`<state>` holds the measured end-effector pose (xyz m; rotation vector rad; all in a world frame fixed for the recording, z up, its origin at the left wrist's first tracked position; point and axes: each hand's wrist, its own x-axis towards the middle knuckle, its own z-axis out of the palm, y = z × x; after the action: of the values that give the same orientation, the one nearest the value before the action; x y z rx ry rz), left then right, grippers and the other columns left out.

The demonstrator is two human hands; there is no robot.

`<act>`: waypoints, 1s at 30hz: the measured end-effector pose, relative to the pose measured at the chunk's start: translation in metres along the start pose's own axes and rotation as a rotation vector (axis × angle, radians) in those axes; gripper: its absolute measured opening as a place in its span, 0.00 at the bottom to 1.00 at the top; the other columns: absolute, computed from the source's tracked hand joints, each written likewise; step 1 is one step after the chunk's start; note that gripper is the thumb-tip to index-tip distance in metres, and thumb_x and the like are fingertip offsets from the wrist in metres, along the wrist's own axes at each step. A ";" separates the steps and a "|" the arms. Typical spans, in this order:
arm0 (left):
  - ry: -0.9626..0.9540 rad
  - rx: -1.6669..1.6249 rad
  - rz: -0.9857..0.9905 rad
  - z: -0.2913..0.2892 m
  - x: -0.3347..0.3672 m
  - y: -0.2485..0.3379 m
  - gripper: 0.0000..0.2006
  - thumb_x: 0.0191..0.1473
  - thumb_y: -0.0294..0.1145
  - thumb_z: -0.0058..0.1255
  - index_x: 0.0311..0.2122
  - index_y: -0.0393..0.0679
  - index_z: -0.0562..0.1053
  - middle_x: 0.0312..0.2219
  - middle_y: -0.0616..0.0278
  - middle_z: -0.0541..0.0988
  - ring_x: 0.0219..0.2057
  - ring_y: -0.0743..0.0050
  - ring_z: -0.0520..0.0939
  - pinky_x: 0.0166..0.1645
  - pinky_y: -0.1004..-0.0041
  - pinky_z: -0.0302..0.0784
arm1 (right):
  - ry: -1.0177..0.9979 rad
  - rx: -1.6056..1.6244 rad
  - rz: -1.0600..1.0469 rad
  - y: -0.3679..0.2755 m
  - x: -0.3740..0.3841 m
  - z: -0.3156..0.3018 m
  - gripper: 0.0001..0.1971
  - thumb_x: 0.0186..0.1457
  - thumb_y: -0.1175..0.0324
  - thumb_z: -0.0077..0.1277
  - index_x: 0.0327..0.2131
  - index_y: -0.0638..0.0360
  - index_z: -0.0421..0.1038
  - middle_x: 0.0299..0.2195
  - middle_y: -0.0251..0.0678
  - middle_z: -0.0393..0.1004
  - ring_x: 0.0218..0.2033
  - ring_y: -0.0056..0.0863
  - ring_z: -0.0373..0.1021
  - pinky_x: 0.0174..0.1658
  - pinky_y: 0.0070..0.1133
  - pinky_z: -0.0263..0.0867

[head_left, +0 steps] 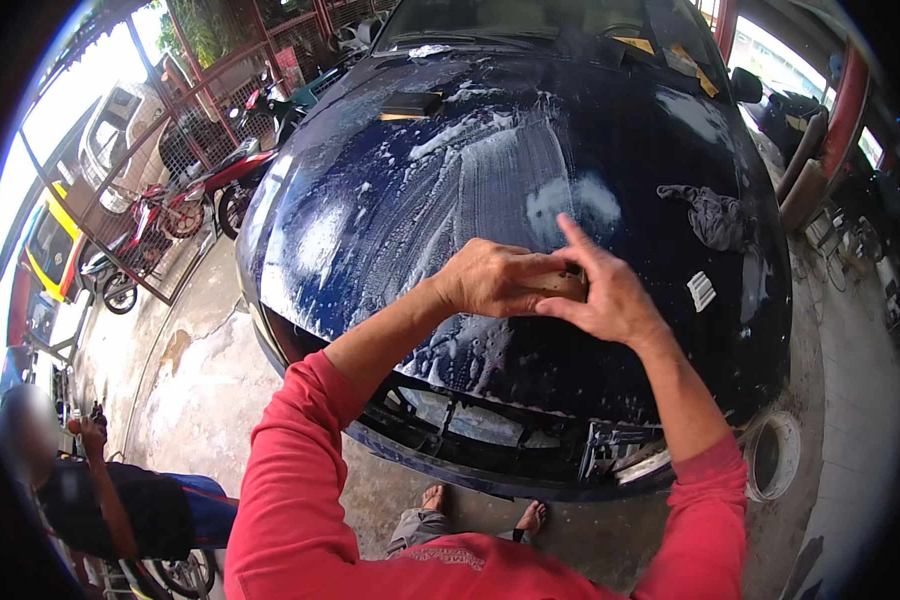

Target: The person scrubs the hood of a dark blue car with a sponge and soapy water, then wipes the surface with a cloth. The person repeatedly scrubs and wipes the hood area, focusing on spreading and removing soap suds.

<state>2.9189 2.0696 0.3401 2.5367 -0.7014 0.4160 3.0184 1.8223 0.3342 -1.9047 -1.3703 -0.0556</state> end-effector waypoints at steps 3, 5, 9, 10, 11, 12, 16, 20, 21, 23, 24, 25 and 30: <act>0.082 0.244 0.150 -0.036 -0.030 -0.020 0.28 0.51 0.48 0.72 0.54 0.45 0.83 0.45 0.53 0.86 0.42 0.51 0.89 0.43 0.58 0.87 | 0.088 -0.288 -0.020 -0.034 0.018 0.056 0.44 0.61 0.45 0.65 0.73 0.59 0.61 0.50 0.49 0.83 0.54 0.49 0.79 0.60 0.41 0.72; 0.192 0.197 0.060 -0.076 -0.082 -0.055 0.29 0.51 0.49 0.74 0.53 0.41 0.84 0.47 0.50 0.85 0.48 0.49 0.86 0.50 0.56 0.85 | 0.141 -0.284 0.055 -0.053 0.010 0.072 0.36 0.66 0.50 0.61 0.71 0.56 0.66 0.48 0.50 0.84 0.49 0.49 0.81 0.56 0.41 0.73; 0.503 0.400 -0.340 -0.153 -0.233 -0.137 0.25 0.54 0.43 0.73 0.54 0.41 0.83 0.46 0.49 0.84 0.49 0.44 0.84 0.54 0.56 0.81 | 0.217 -0.218 0.223 -0.108 -0.048 0.111 0.29 0.68 0.63 0.59 0.70 0.53 0.67 0.51 0.53 0.83 0.49 0.52 0.82 0.50 0.39 0.77; 0.490 0.446 -0.562 -0.162 -0.266 -0.154 0.25 0.55 0.43 0.72 0.55 0.42 0.83 0.47 0.51 0.84 0.50 0.44 0.84 0.56 0.55 0.79 | 0.260 -0.250 0.174 -0.115 -0.053 0.121 0.29 0.68 0.66 0.59 0.71 0.53 0.67 0.52 0.54 0.83 0.51 0.53 0.82 0.52 0.39 0.77; 0.505 0.450 -0.536 -0.167 -0.293 -0.170 0.26 0.56 0.44 0.71 0.56 0.42 0.82 0.48 0.51 0.83 0.52 0.45 0.82 0.58 0.55 0.77 | 0.298 -0.265 0.235 -0.117 -0.053 0.130 0.29 0.68 0.67 0.58 0.71 0.54 0.67 0.53 0.55 0.82 0.51 0.53 0.81 0.52 0.38 0.77; 0.463 0.457 -0.675 -0.167 -0.315 -0.182 0.26 0.57 0.45 0.69 0.57 0.42 0.82 0.49 0.51 0.82 0.54 0.46 0.80 0.61 0.54 0.75 | 0.343 -0.275 0.267 -0.113 -0.042 0.139 0.29 0.68 0.68 0.58 0.70 0.54 0.67 0.53 0.55 0.82 0.52 0.53 0.81 0.52 0.38 0.77; 0.471 0.470 -0.627 -0.144 -0.352 -0.209 0.29 0.59 0.47 0.66 0.61 0.42 0.80 0.54 0.51 0.79 0.59 0.46 0.75 0.66 0.54 0.69 | 0.408 -0.350 0.303 -0.026 0.087 0.126 0.27 0.69 0.67 0.55 0.70 0.49 0.69 0.54 0.55 0.81 0.51 0.53 0.82 0.51 0.38 0.77; 0.550 0.456 -0.651 -0.133 -0.357 -0.218 0.26 0.60 0.44 0.65 0.60 0.42 0.80 0.55 0.51 0.80 0.57 0.46 0.76 0.67 0.54 0.69 | 0.481 -0.559 0.438 0.116 0.286 0.086 0.29 0.69 0.48 0.54 0.69 0.42 0.69 0.56 0.49 0.81 0.56 0.51 0.78 0.57 0.38 0.74; 0.540 0.467 -0.660 -0.133 -0.357 -0.218 0.25 0.60 0.41 0.66 0.60 0.42 0.81 0.55 0.52 0.80 0.57 0.47 0.76 0.67 0.54 0.69 | 0.491 -0.612 0.484 0.136 0.315 0.080 0.29 0.68 0.47 0.54 0.69 0.41 0.69 0.56 0.48 0.81 0.56 0.51 0.78 0.57 0.39 0.74; 0.557 0.428 -0.650 -0.136 -0.358 -0.217 0.25 0.60 0.40 0.66 0.60 0.42 0.81 0.55 0.53 0.80 0.58 0.47 0.76 0.67 0.55 0.69 | 0.486 -0.598 0.545 0.144 0.321 0.078 0.30 0.68 0.46 0.54 0.69 0.40 0.68 0.56 0.48 0.81 0.57 0.52 0.77 0.57 0.39 0.74; 0.563 0.409 -0.638 -0.136 -0.359 -0.215 0.24 0.60 0.39 0.66 0.59 0.42 0.81 0.55 0.53 0.80 0.58 0.48 0.76 0.67 0.55 0.69 | 0.453 -0.554 0.516 0.129 0.299 0.085 0.30 0.68 0.46 0.54 0.69 0.39 0.69 0.57 0.48 0.80 0.58 0.52 0.77 0.58 0.39 0.74; 0.536 0.451 -0.649 -0.137 -0.359 -0.215 0.23 0.60 0.38 0.66 0.59 0.42 0.81 0.56 0.53 0.80 0.58 0.49 0.76 0.67 0.55 0.70 | 0.443 -0.518 0.484 0.104 0.276 0.088 0.29 0.68 0.46 0.54 0.69 0.39 0.69 0.58 0.48 0.80 0.58 0.52 0.77 0.58 0.39 0.73; 0.552 0.450 -0.616 -0.136 -0.356 -0.211 0.24 0.59 0.37 0.67 0.59 0.43 0.81 0.56 0.54 0.80 0.58 0.49 0.76 0.66 0.54 0.70 | 0.379 -0.231 0.276 -0.088 0.042 0.151 0.30 0.69 0.78 0.50 0.72 0.69 0.60 0.63 0.60 0.74 0.64 0.46 0.74 0.66 0.34 0.70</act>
<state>2.7191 2.4426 0.2363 2.6578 0.4152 1.0687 2.9057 1.9568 0.2959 -2.1240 -0.8709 -0.4316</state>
